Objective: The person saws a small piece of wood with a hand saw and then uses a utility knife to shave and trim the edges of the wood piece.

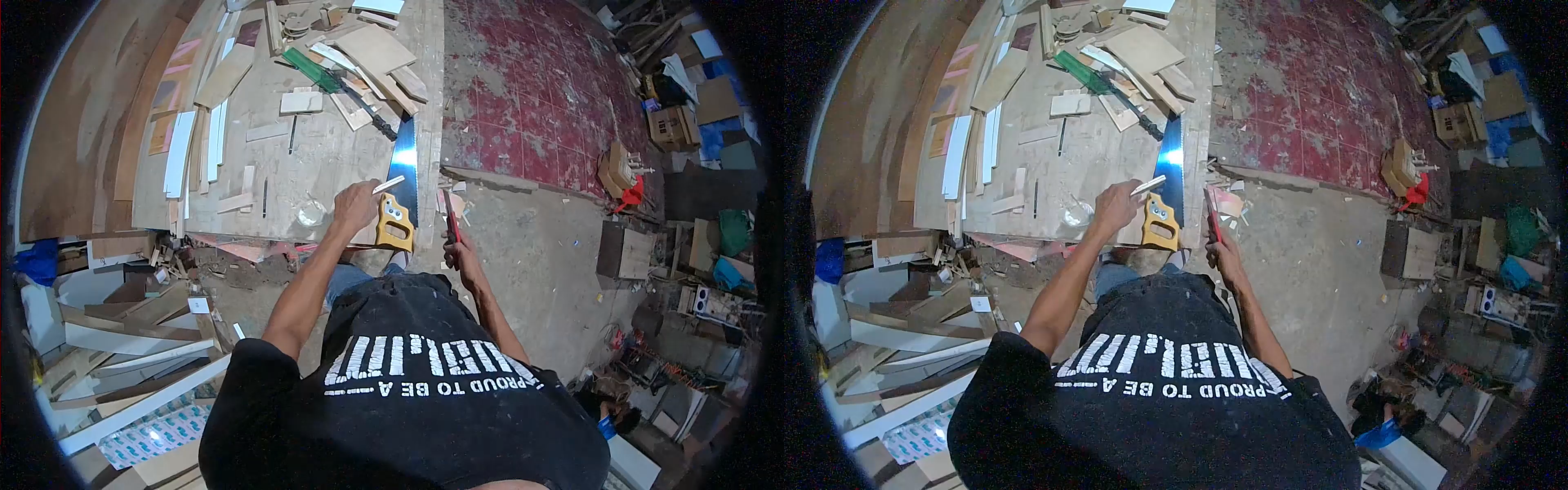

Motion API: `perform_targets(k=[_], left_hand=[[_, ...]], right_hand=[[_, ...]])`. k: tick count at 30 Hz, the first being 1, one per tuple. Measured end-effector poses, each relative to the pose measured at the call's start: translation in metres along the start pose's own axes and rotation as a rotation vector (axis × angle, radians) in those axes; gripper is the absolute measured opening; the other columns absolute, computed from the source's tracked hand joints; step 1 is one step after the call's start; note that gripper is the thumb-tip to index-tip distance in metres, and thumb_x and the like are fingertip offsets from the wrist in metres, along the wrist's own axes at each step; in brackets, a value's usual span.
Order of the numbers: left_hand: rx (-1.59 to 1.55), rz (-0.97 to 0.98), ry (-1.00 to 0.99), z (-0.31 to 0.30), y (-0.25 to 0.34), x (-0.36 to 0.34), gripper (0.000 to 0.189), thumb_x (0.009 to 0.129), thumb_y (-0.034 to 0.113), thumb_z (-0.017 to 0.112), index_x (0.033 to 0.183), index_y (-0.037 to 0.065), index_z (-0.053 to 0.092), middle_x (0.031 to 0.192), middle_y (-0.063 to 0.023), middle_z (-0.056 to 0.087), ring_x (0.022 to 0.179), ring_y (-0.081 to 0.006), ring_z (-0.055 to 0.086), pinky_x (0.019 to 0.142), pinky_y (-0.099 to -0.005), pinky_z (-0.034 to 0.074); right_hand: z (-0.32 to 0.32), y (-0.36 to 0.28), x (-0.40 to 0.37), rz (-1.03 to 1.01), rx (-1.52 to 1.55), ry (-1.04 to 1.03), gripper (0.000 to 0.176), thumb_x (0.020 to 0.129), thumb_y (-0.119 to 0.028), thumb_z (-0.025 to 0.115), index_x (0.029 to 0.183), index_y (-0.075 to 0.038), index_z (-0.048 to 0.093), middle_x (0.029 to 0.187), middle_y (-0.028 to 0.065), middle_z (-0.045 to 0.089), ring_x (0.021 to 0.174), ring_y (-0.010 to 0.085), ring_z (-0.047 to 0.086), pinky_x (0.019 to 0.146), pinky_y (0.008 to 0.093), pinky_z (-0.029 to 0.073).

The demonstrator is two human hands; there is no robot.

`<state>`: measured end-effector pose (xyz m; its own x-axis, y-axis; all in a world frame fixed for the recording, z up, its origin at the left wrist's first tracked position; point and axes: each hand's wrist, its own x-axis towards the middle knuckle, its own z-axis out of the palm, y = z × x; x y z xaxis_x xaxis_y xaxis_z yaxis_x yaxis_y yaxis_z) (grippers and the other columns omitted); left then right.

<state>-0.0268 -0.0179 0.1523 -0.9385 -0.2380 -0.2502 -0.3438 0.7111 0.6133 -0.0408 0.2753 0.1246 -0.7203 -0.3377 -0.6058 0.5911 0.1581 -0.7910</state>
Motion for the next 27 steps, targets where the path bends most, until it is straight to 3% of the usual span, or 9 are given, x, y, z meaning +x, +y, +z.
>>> perform_targets(k=[3,7,9,13,17,20,22,25,27], left_hand=[[0.01,0.134,0.091,-0.035,0.011,-0.004,0.025,0.084,0.011,0.062,0.107,0.01,0.071,0.11,-0.0122,0.068,0.101,-0.0332,0.063,0.086,-0.0445,0.05],[0.084,0.409,0.137,-0.107,0.009,0.006,0.025,0.077,0.001,0.064,0.101,0.006,0.071,0.098,-0.0091,0.064,0.097,-0.0283,0.06,0.084,-0.0383,0.051],[-0.055,0.605,0.016,-0.134,-0.007,0.02,0.024,0.074,-0.002,0.066,0.097,0.002,0.07,0.098,-0.0112,0.063,0.095,-0.0272,0.06,0.083,-0.0378,0.052],[-0.215,0.585,-0.153,-0.175,-0.03,0.037,0.025,0.072,-0.003,0.068,0.098,0.0,0.067,0.097,-0.0112,0.062,0.095,-0.025,0.062,0.085,-0.0337,0.052],[-0.198,0.62,-0.135,-0.201,-0.073,0.059,0.029,0.072,-0.002,0.07,0.1,0.0,0.066,0.1,-0.011,0.061,0.096,-0.0249,0.063,0.086,-0.0323,0.051],[-0.176,0.739,0.123,-0.208,-0.103,0.074,0.038,0.075,0.003,0.072,0.112,0.001,0.063,0.099,-0.0108,0.062,0.091,-0.0265,0.064,0.084,-0.0335,0.053],[-0.63,0.237,-0.024,-0.194,-0.132,0.092,0.049,0.08,0.009,0.075,0.126,0.006,0.058,0.106,-0.0103,0.062,0.088,-0.022,0.067,0.075,-0.0319,0.058],[-1.038,-0.047,-0.29,-0.165,-0.152,0.103,0.052,0.085,0.014,0.075,0.133,0.01,0.055,0.104,-0.0108,0.062,0.084,-0.0183,0.068,0.063,-0.0295,0.059],[-1.032,-0.072,-0.189,-0.135,-0.162,0.112,0.048,0.088,0.014,0.072,0.133,0.011,0.054,0.094,-0.01,0.063,0.081,-0.0179,0.068,0.058,-0.0277,0.059]], right_hand=[[0.006,0.001,0.001,-0.027,0.02,0.03,0.017,0.09,-0.019,0.061,0.101,-0.006,0.058,0.063,-0.0041,0.045,0.049,0.0068,0.04,0.043,0.0234,0.03],[0.047,-0.038,0.006,-0.15,-0.005,0.118,0.026,0.095,-0.031,0.065,0.089,-0.007,0.057,0.061,-0.0051,0.044,0.046,0.0052,0.037,0.043,0.023,0.029],[0.082,-0.065,0.017,-0.209,-0.042,0.118,0.025,0.096,-0.029,0.064,0.101,-0.005,0.061,0.062,-0.0053,0.045,0.047,0.0049,0.038,0.043,0.0234,0.029],[0.173,-0.123,0.033,-0.235,0.069,-0.177,0.046,0.093,-0.032,0.069,0.127,-0.003,0.062,0.061,-0.0061,0.047,0.047,0.005,0.04,0.044,0.0242,0.032],[0.24,-0.124,0.057,-0.213,0.123,-0.205,0.04,0.091,-0.031,0.07,0.118,-0.001,0.067,0.063,-0.0049,0.051,0.047,0.0046,0.04,0.044,0.0238,0.029],[0.266,-0.109,0.081,-0.31,0.01,-0.063,0.043,0.09,-0.032,0.072,0.117,0.0,0.067,0.067,-0.0045,0.055,0.052,0.0043,0.042,0.046,0.0242,0.031],[0.278,-0.099,0.097,-0.297,-0.012,0.011,0.043,0.09,-0.033,0.072,0.117,0.001,0.067,0.069,-0.0042,0.056,0.054,0.0039,0.042,0.048,0.0239,0.032],[0.289,-0.092,0.115,-0.272,-0.079,0.057,0.045,0.089,-0.034,0.073,0.115,0.002,0.067,0.078,-0.0011,0.062,0.063,0.0061,0.046,0.056,0.0243,0.038],[0.291,-0.076,0.138,-0.272,-0.152,0.025,0.042,0.091,-0.03,0.071,0.121,-0.001,0.064,0.082,-0.0006,0.066,0.048,0.0015,0.039,0.043,0.0208,0.029]])
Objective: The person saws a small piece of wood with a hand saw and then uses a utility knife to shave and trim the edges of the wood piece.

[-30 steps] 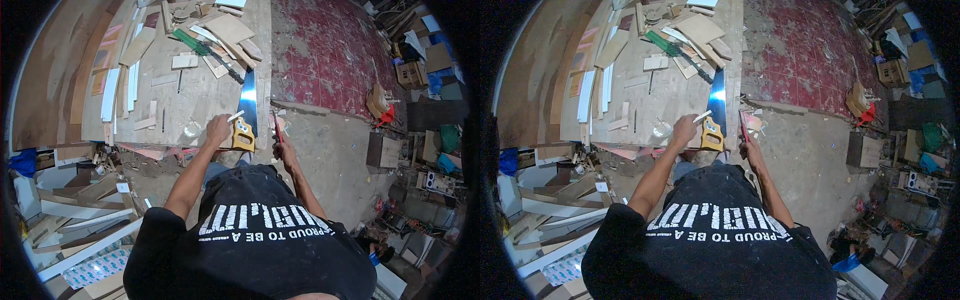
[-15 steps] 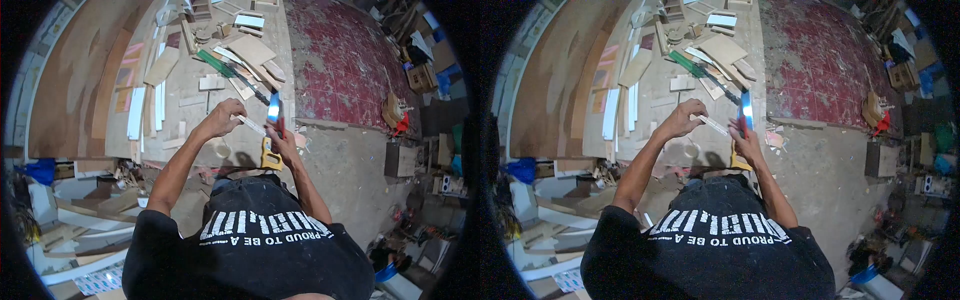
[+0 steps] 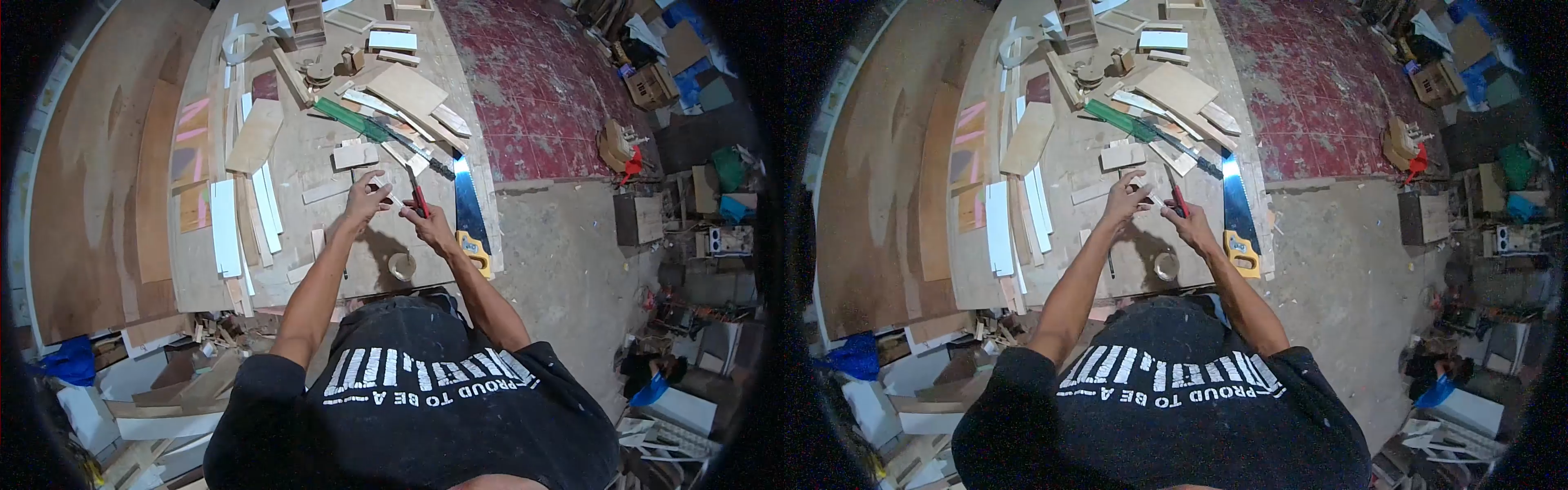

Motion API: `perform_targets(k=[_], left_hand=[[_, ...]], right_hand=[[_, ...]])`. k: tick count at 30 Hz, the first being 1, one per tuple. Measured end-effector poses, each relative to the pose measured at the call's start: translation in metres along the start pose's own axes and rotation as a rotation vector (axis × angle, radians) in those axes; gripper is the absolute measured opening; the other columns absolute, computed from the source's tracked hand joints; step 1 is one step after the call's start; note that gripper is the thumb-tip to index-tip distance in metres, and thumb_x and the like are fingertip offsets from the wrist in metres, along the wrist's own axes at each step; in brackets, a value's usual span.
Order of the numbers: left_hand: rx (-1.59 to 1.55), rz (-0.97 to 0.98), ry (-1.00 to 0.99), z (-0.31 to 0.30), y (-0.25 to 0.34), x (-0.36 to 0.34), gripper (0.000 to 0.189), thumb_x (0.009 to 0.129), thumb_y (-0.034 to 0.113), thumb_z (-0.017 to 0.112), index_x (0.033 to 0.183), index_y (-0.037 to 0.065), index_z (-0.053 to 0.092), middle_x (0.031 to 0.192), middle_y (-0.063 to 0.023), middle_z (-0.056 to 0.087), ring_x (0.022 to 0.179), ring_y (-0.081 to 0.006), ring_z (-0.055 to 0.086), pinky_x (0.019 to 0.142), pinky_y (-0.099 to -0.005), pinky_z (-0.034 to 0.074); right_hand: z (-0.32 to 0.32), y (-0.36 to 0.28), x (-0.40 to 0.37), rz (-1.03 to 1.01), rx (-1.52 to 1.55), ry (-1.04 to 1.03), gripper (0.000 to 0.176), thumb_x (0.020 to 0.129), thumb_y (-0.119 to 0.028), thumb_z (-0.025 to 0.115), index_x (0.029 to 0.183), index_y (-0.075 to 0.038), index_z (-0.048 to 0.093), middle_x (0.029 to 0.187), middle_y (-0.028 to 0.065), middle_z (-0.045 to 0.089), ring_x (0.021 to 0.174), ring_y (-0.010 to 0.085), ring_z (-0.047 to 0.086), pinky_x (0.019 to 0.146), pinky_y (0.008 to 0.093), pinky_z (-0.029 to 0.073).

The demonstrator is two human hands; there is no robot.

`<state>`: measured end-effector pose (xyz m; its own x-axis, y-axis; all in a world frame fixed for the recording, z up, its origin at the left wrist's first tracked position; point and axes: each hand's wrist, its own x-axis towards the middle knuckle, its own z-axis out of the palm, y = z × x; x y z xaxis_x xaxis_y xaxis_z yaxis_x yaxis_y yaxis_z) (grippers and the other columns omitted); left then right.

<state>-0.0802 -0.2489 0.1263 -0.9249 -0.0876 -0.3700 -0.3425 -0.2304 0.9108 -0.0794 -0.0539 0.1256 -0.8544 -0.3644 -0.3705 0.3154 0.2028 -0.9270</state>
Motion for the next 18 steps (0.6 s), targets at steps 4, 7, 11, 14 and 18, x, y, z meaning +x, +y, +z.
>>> perform_targets(k=[4,7,11,14,18], left_hand=[[0.042,-0.111,0.098,-0.003,-0.037,0.021,0.05,0.089,0.013,0.069,0.136,0.009,0.051,0.095,-0.0129,0.064,0.074,-0.0181,0.067,0.058,-0.0297,0.059],[0.432,-0.188,0.136,-0.002,-0.055,0.028,0.054,0.089,0.013,0.067,0.14,0.007,0.049,0.112,-0.0227,0.064,0.071,-0.0262,0.069,0.065,-0.0356,0.059],[0.5,-0.016,0.174,-0.008,-0.098,0.052,0.054,0.088,0.016,0.069,0.138,0.008,0.051,0.122,-0.0233,0.054,0.104,-0.0337,0.062,0.086,-0.0401,0.053],[0.906,0.254,0.212,-0.016,-0.108,0.053,0.055,0.086,0.015,0.07,0.138,0.008,0.052,0.127,-0.0212,0.049,0.099,-0.029,0.062,0.084,-0.0375,0.052],[0.806,0.189,0.26,-0.014,-0.096,0.044,0.053,0.084,0.02,0.073,0.132,0.006,0.057,0.129,-0.0218,0.047,0.093,-0.031,0.061,0.091,-0.0394,0.048]], right_hand=[[-0.01,0.036,0.019,-0.186,-0.311,0.174,0.057,0.09,-0.044,0.066,0.117,0.005,0.064,0.089,0.0122,0.067,0.076,0.0197,0.059,0.073,0.0328,0.047],[-0.026,0.025,0.005,0.036,-0.397,0.139,0.051,0.095,-0.045,0.058,0.118,0.0,0.059,0.088,0.0191,0.065,0.079,0.0297,0.064,0.075,0.0406,0.049],[-0.038,0.048,-0.004,0.136,-0.467,0.065,0.043,0.098,-0.042,0.05,0.118,-0.004,0.055,0.076,0.0158,0.061,0.071,0.0276,0.063,0.067,0.041,0.049],[-0.035,0.047,-0.013,0.168,-0.354,0.008,0.031,0.1,-0.035,0.05,0.102,-0.005,0.052,0.065,0.0026,0.049,0.045,0.0116,0.045,0.039,0.0287,0.038],[-0.03,0.029,-0.014,0.207,-0.193,0.037,0.022,0.101,-0.028,0.047,0.102,-0.006,0.051,0.06,0.0013,0.045,0.039,0.0126,0.042,0.035,0.0289,0.037]])
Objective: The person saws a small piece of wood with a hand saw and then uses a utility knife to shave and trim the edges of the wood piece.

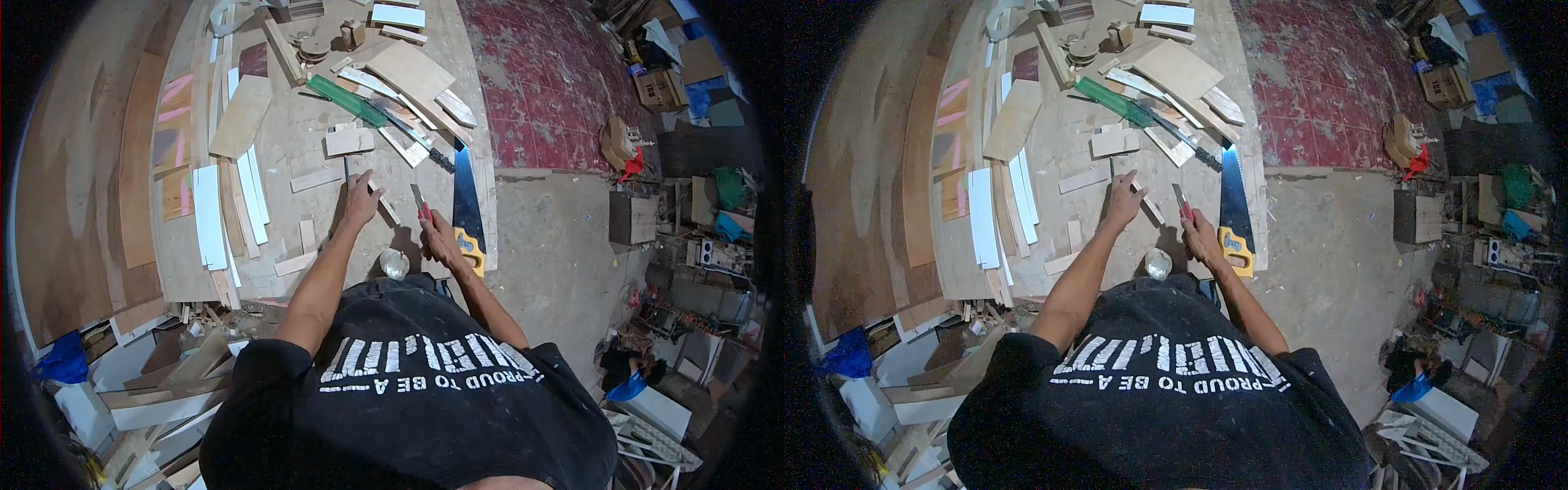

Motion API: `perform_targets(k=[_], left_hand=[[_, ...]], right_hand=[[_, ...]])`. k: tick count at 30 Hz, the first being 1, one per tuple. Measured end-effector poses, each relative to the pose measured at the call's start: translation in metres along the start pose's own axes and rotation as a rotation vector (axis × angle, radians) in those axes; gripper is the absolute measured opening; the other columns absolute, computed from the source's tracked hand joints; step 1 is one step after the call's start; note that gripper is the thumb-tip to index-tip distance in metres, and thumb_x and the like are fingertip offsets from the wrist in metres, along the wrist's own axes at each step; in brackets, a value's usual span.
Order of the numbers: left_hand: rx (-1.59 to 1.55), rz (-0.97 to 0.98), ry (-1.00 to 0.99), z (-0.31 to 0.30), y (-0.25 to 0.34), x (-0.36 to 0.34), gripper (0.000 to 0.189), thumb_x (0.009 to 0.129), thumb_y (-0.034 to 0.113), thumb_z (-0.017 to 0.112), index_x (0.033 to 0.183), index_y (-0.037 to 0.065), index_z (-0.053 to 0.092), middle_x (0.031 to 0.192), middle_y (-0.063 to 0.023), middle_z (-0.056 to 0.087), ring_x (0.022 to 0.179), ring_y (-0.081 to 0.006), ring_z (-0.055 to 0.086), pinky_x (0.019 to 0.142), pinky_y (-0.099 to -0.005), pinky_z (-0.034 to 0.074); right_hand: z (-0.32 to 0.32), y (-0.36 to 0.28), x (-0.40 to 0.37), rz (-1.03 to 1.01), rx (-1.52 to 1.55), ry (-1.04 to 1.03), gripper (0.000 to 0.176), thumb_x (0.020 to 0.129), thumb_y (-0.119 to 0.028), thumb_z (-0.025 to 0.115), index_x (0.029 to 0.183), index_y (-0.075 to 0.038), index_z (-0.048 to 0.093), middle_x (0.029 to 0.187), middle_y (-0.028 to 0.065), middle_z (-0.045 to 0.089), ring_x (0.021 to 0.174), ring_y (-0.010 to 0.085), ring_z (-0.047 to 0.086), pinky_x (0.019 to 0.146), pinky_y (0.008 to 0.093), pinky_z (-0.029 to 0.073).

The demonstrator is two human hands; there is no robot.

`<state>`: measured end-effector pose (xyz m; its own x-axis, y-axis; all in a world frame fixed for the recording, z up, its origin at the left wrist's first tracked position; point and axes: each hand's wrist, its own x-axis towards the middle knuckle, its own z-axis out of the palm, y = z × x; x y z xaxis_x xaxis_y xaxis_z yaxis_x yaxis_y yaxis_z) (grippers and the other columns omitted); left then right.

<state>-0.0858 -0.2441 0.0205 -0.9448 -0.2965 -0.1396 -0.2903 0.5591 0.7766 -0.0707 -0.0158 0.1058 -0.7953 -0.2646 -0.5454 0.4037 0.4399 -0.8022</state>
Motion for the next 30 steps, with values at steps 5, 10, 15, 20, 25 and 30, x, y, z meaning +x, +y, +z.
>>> perform_targets(k=[5,10,15,20,25,30], left_hand=[[0.022,-0.009,0.088,-0.014,0.003,-0.01,0.052,0.087,0.03,0.069,0.13,0.004,0.057,0.116,-0.0192,0.057,0.086,-0.0297,0.062,0.088,-0.0388,0.05],[-0.957,-0.349,-0.584,-0.033,0.061,-0.021,0.053,0.097,0.045,0.057,0.125,-0.001,0.059,0.111,-0.0118,0.065,0.087,-0.0171,0.062,0.076,-0.0339,0.054],[-1.214,-0.348,-0.358,-0.035,0.121,-0.026,0.038,0.1,0.03,0.053,0.113,-0.005,0.063,0.102,-0.012,0.068,0.083,-0.0182,0.066,0.071,-0.0316,0.056],[-1.158,-0.258,-0.266,-0.041,0.128,-0.016,0.031,0.096,0.024,0.055,0.086,-0.002,0.068,0.065,-0.0096,0.065,0.057,-0.0169,0.063,0.054,-0.03,0.053],[-0.891,-0.34,-0.159,-0.049,0.134,-0.019,0.022,0.095,0.021,0.059,0.087,0.001,0.065,0.063,-0.0023,0.059,0.051,-0.0103,0.051,0.051,-0.025,0.04],[-0.951,-0.334,-0.16,-0.051,0.131,-0.02,0.02,0.094,0.021,0.06,0.09,0.002,0.066,0.072,-0.0031,0.062,0.053,-0.0101,0.055,0.052,-0.025,0.047]], right_hand=[[-0.003,-0.017,0.01,0.109,0.327,-0.163,0.022,0.1,-0.028,0.047,0.104,-0.007,0.053,0.06,0.0003,0.045,0.042,0.0117,0.041,0.037,0.0308,0.037],[0.0,-0.053,0.012,0.142,0.546,-0.258,0.022,0.1,-0.027,0.047,0.104,-0.006,0.052,0.061,0.0026,0.049,0.042,0.0138,0.048,0.036,0.0303,0.039],[0.014,-0.106,-0.003,-0.298,-0.08,0.238,0.03,0.094,-0.029,0.063,0.094,0.0,0.054,0.07,0.0138,0.064,0.047,0.0229,0.06,0.042,0.0346,0.047],[0.016,-0.117,-0.015,-0.597,-0.675,0.463,0.026,0.09,-0.024,0.066,0.092,0.0,0.058,0.077,0.0175,0.059,0.071,0.037,0.059,0.061,0.0467,0.047],[0.021,-0.109,-0.013,-0.746,-0.661,0.502,0.015,0.09,-0.015,0.062,0.097,-0.002,0.06,0.085,0.0177,0.053,0.08,0.0375,0.055,0.067,0.0462,0.046],[0.017,-0.112,-0.019,-0.812,-0.484,0.299,0.02,0.088,-0.003,0.059,0.108,-0.001,0.06,0.096,0.0212,0.058,0.089,0.0393,0.058,0.075,0.0441,0.049]])
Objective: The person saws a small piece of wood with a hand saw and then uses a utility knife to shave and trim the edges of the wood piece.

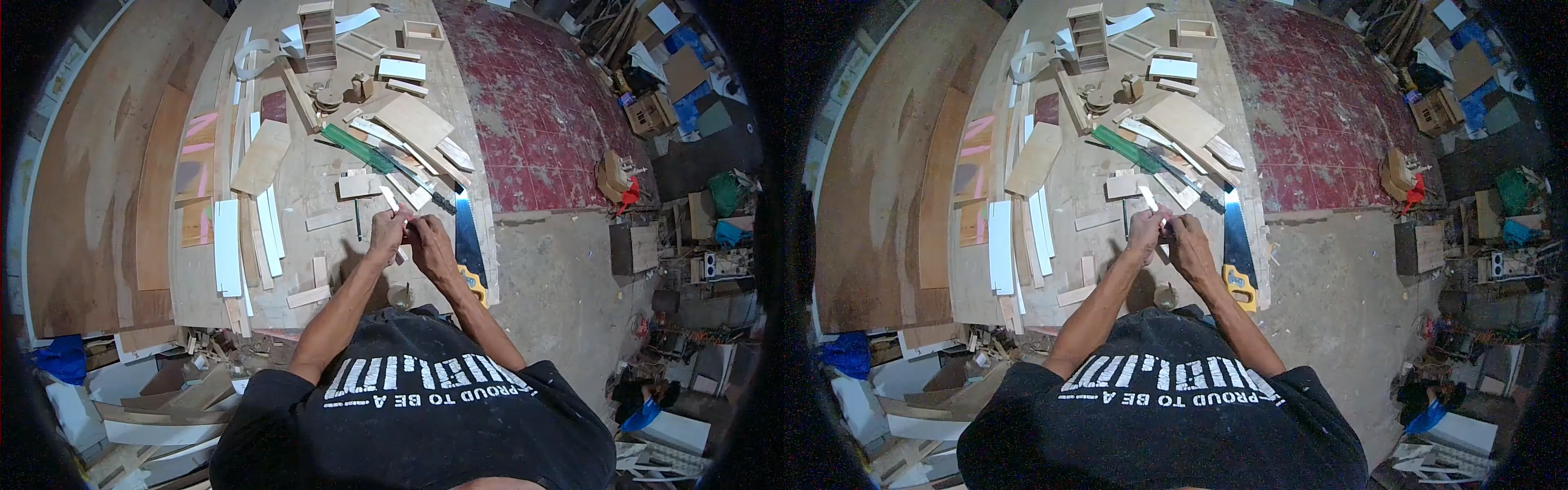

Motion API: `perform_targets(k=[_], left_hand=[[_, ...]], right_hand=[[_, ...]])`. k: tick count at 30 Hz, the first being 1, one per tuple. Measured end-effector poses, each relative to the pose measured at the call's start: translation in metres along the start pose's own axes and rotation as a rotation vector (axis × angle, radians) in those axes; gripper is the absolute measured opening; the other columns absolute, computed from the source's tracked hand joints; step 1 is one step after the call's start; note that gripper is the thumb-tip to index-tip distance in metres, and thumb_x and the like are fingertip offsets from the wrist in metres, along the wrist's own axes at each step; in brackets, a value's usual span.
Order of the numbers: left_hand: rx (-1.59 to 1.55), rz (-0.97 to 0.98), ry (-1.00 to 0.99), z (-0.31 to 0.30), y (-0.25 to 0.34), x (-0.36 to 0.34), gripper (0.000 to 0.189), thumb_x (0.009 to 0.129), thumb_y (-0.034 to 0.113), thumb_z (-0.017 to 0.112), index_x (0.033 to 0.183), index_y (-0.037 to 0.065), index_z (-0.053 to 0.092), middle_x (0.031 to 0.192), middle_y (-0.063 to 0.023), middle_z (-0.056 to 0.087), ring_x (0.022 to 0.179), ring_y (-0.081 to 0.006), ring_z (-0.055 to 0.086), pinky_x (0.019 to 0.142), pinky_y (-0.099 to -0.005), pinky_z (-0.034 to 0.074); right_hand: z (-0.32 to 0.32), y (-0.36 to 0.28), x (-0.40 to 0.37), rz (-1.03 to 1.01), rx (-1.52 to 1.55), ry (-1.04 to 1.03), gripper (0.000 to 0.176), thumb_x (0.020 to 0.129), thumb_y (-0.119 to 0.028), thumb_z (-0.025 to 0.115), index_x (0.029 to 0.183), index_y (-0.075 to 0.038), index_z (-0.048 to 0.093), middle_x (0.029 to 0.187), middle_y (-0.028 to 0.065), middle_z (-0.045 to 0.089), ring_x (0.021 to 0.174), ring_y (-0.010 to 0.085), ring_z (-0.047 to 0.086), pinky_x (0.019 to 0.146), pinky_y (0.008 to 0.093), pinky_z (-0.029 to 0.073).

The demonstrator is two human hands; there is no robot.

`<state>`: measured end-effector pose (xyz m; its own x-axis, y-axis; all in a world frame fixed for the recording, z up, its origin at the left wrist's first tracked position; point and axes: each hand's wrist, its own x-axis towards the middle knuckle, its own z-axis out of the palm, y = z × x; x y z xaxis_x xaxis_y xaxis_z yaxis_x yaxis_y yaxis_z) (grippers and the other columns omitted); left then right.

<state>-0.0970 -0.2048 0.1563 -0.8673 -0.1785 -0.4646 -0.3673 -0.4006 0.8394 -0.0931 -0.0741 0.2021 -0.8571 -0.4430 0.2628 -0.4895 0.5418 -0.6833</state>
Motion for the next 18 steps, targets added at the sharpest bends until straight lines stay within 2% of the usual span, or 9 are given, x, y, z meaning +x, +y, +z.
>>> perform_targets(k=[1,3,6,11,13,16,18], left_hand=[[-0.032,-0.044,0.007,0.001,0.002,-0.002,0.02,0.094,0.021,0.06,0.09,0.002,0.066,0.075,-0.0037,0.063,0.055,-0.0105,0.057,0.052,-0.0255,0.05],[-0.04,-0.03,0.005,0.0,0.002,-0.004,0.022,0.095,0.022,0.059,0.091,0.002,0.066,0.075,-0.0043,0.064,0.055,-0.0113,0.059,0.052,-0.0263,0.052],[-0.033,-0.007,0.002,-0.002,0.004,-0.004,0.024,0.096,0.024,0.057,0.093,0.002,0.067,0.075,-0.005,0.064,0.056,-0.0123,0.061,0.051,-0.0273,0.054],[0.014,0.002,-0.004,-0.005,0.002,0.0,0.027,0.098,0.024,0.056,0.094,0.0,0.067,0.075,-0.0048,0.065,0.057,-0.0122,0.062,0.052,-0.0269,0.054],[0.064,0.074,0.015,-0.005,-0.002,0.002,0.036,0.099,0.03,0.054,0.087,-0.002,0.067,0.074,-0.0072,0.066,0.058,-0.0115,0.061,0.05,-0.0266,0.051],[-0.048,0.096,0.064,0.005,0.003,-0.006,0.036,0.099,0.028,0.054,0.083,-0.002,0.067,0.072,-0.0076,0.067,0.056,-0.0106,0.058,0.048,-0.0259,0.046],[0.01,0.106,0.044,0.006,-0.003,-0.004,0.036,0.099,0.028,0.055,0.083,-0.003,0.067,0.073,-0.0081,0.067,0.057,-0.0109,0.058,0.048,-0.0262,0.045]], right_hand=[[-0.001,0.0,0.0,0.0,0.0,0.001,0.02,0.088,-0.003,0.059,0.108,-0.001,0.06,0.096,0.0212,0.058,0.089,0.0393,0.058,0.075,0.0441,0.049],[-0.004,0.001,-0.001,-0.003,0.062,-0.067,0.028,0.087,0.0,0.058,0.115,0.0,0.059,0.105,0.0226,0.059,0.095,0.039,0.06,0.081,0.0429,0.05],[-0.006,-0.001,-0.003,-0.06,0.051,-0.086,0.032,0.087,0.001,0.06,0.118,-0.001,0.059,0.109,0.0218,0.059,0.099,0.0379,0.06,0.085,0.0421,0.05],[-0.006,0.0,-0.003,-0.075,0.056,-0.094,0.033,0.086,0.002,0.06,0.12,0.001,0.06,0.108,0.0217,0.06,0.096,0.0383,0.061,0.082,0.0418,0.052],[-0.004,0.003,-0.005,-0.086,0.056,-0.082,0.034,0.086,0.002,0.06,0.12,0.001,0.06,0.106,0.0215,0.061,0.093,0.0384,0.062,0.08,0.0419,0.053],[-0.004,-0.004,-0.004,-0.029,0.004,-0.072,0.025,0.086,-0.004,0.061,0.11,0.001,0.061,0.106,0.0247,0.061,0.1,0.0393,0.062,0.082,0.0449,0.052],[-0.005,-0.014,-0.002,0.216,-0.365,-0.205,0.022,0.09,-0.016,0.059,0.103,0.001,0.061,0.106,0.0256,0.062,0.099,0.038,0.063,0.076,0.0456,0.053]])
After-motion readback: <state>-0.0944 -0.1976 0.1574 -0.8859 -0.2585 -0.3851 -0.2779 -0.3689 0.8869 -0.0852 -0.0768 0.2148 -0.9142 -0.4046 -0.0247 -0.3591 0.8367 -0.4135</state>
